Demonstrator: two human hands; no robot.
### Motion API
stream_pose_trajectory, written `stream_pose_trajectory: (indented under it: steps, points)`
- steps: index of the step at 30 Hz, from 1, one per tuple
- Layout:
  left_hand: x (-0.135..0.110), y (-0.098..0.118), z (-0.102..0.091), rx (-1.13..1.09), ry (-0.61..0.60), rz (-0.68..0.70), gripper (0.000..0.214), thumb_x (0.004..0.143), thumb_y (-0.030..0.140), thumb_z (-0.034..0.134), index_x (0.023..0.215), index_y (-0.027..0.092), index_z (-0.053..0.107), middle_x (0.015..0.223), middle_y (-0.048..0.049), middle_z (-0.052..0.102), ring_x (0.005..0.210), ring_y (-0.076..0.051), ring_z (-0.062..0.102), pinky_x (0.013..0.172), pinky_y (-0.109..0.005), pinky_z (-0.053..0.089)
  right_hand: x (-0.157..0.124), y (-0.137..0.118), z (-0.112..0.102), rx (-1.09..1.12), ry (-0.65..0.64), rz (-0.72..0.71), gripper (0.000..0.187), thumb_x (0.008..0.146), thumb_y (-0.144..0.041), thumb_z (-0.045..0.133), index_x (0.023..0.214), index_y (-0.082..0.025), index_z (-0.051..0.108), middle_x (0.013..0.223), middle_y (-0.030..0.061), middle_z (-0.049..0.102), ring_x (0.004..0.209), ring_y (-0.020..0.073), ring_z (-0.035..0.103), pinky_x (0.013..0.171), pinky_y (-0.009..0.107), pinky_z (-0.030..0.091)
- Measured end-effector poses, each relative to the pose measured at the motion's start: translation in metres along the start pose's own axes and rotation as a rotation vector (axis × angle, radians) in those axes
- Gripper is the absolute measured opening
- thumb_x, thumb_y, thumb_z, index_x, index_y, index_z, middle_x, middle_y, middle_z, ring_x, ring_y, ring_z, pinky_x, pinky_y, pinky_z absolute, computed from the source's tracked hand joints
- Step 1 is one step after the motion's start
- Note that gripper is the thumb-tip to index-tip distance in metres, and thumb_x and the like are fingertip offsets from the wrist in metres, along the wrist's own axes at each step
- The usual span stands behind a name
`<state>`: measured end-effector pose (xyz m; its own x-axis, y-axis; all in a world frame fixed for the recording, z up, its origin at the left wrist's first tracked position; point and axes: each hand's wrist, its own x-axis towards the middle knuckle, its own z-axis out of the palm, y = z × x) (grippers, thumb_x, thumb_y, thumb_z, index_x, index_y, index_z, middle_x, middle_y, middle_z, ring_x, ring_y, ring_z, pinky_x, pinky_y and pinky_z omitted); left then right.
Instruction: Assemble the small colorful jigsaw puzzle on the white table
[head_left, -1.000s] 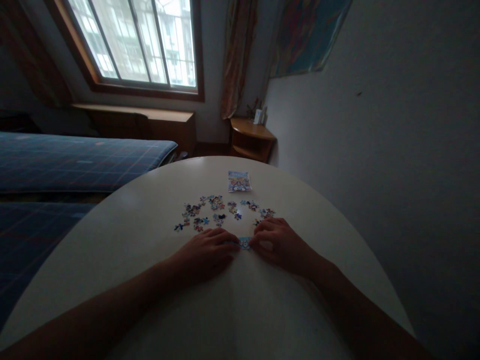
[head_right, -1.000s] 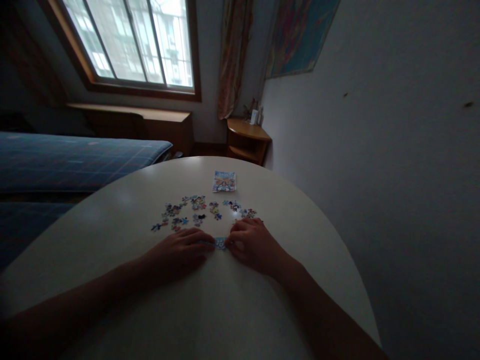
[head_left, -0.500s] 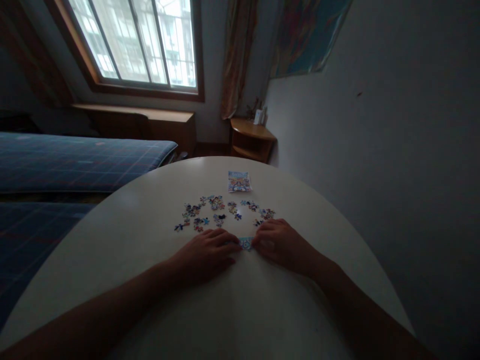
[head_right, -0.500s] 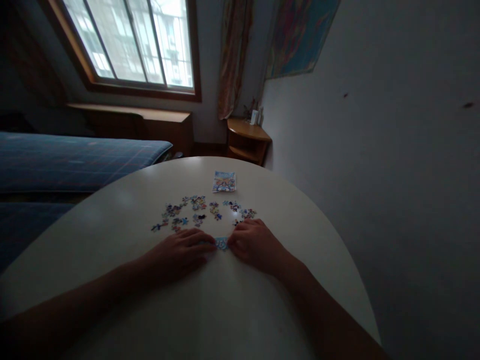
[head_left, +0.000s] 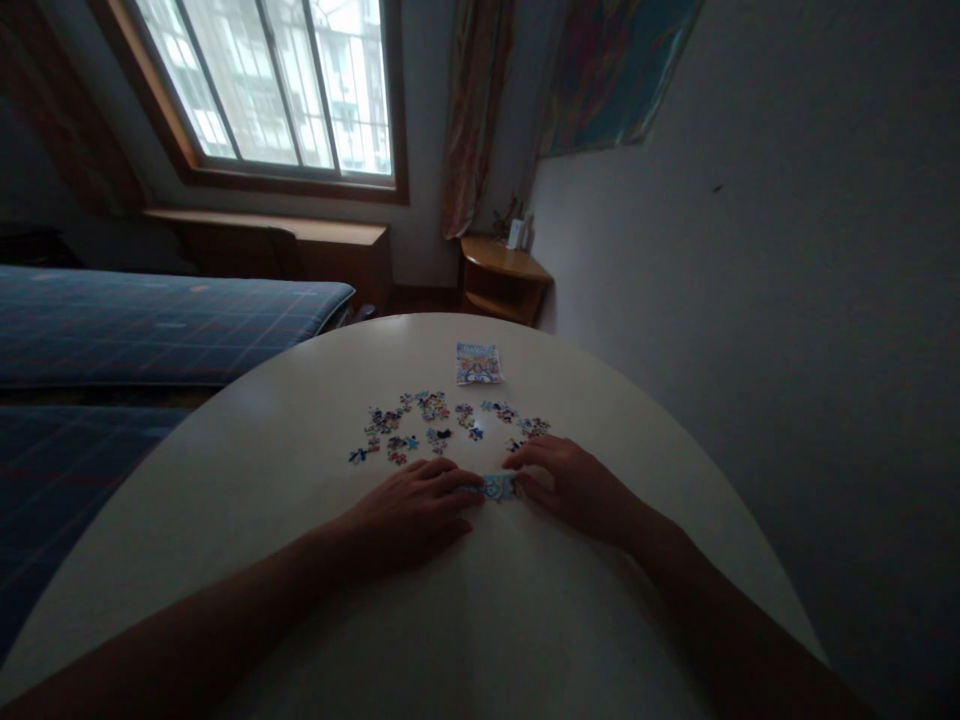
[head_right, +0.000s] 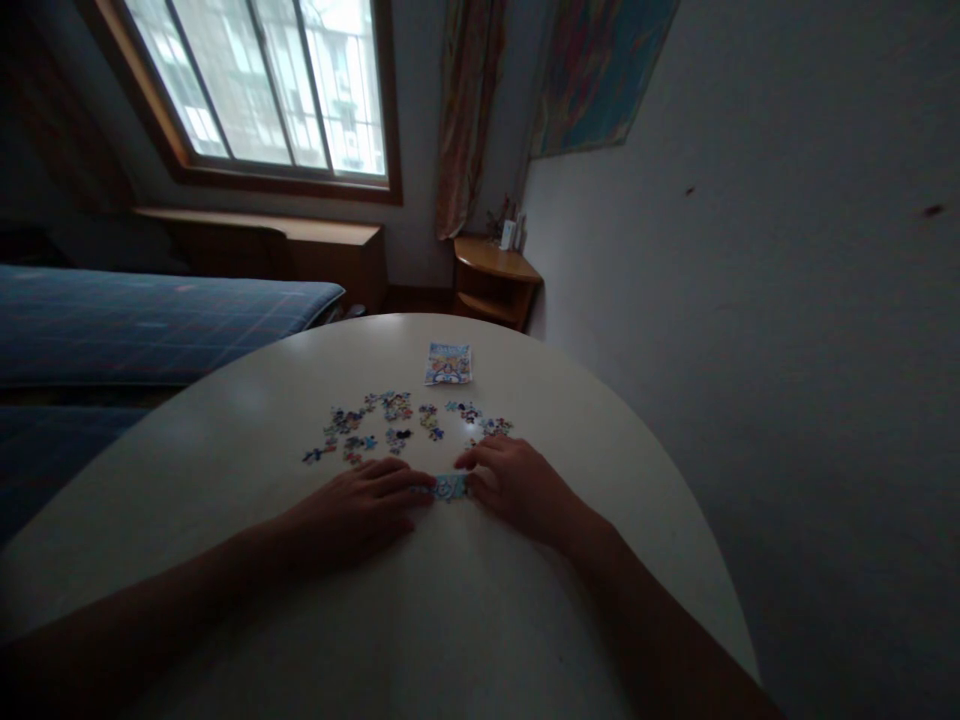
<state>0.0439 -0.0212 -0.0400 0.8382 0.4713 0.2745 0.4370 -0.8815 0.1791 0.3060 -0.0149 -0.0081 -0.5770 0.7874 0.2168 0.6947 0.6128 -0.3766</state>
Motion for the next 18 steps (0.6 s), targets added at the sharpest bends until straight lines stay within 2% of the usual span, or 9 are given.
stream_pose_trajectory:
  steps: [5, 9, 11, 14, 16, 18]
  points:
    - [0.001, 0.002, -0.001, 0.011, -0.008, 0.008, 0.031, 0.097, 0.021, 0.054, 0.127, 0.02, 0.054, 0.134, -0.0078, 0.059, 0.118, -0.026, 0.055, 0.099, -0.043, 0.049, 0.001, 0.005, -0.001, -0.026, -0.001, 0.025, 0.018, 0.086, -0.011, 0.061, 0.099, -0.02, 0.069, 0.099, 0.0065, 0.073, 0.093, 0.0205, 0.066, 0.085, 0.036, 0.048]
    - [0.002, 0.0, -0.003, 0.052, 0.058, -0.051, 0.025, 0.096, 0.024, 0.055, 0.121, 0.019, 0.058, 0.123, -0.0086, 0.063, 0.112, -0.026, 0.058, 0.093, -0.042, 0.052, 0.003, 0.004, 0.003, -0.02, -0.033, 0.018, 0.014, 0.087, -0.012, 0.061, 0.095, -0.019, 0.07, 0.094, 0.0067, 0.072, 0.088, 0.0195, 0.065, 0.08, 0.033, 0.049]
    - [-0.001, -0.009, -0.008, 0.099, 0.132, -0.167, 0.016, 0.096, 0.024, 0.053, 0.109, 0.019, 0.062, 0.112, -0.0081, 0.066, 0.104, -0.024, 0.06, 0.088, -0.041, 0.053, 0.003, 0.006, 0.005, -0.016, -0.028, 0.017, 0.014, 0.087, -0.013, 0.06, 0.096, -0.019, 0.07, 0.095, 0.0073, 0.072, 0.087, 0.0194, 0.065, 0.08, 0.033, 0.049]
    - [-0.01, -0.035, -0.02, 0.2, 0.233, -0.404, 0.015, 0.095, 0.025, 0.051, 0.097, 0.019, 0.065, 0.103, -0.0082, 0.068, 0.096, -0.024, 0.061, 0.085, -0.04, 0.054, 0.003, 0.009, 0.006, -0.014, -0.031, 0.008, 0.015, 0.089, -0.015, 0.06, 0.1, -0.019, 0.07, 0.097, 0.0074, 0.072, 0.089, 0.0197, 0.065, 0.081, 0.033, 0.049]
    - [-0.02, -0.058, -0.029, 0.248, 0.284, -0.553, 0.018, 0.095, 0.026, 0.049, 0.094, 0.02, 0.066, 0.103, -0.0082, 0.068, 0.095, -0.025, 0.062, 0.085, -0.041, 0.054, 0.003, 0.01, 0.005, -0.013, -0.032, -0.002, 0.015, 0.089, -0.016, 0.059, 0.1, -0.019, 0.069, 0.097, 0.0073, 0.071, 0.09, 0.0201, 0.065, 0.082, 0.034, 0.049]
    - [-0.031, -0.08, -0.035, 0.258, 0.307, -0.656, 0.022, 0.094, 0.03, 0.049, 0.099, 0.02, 0.068, 0.109, -0.0089, 0.069, 0.102, -0.028, 0.062, 0.091, -0.044, 0.052, 0.002, 0.011, 0.005, -0.011, -0.024, -0.007, 0.014, 0.089, -0.016, 0.059, 0.099, -0.019, 0.069, 0.096, 0.0075, 0.071, 0.091, 0.0206, 0.065, 0.082, 0.034, 0.05]
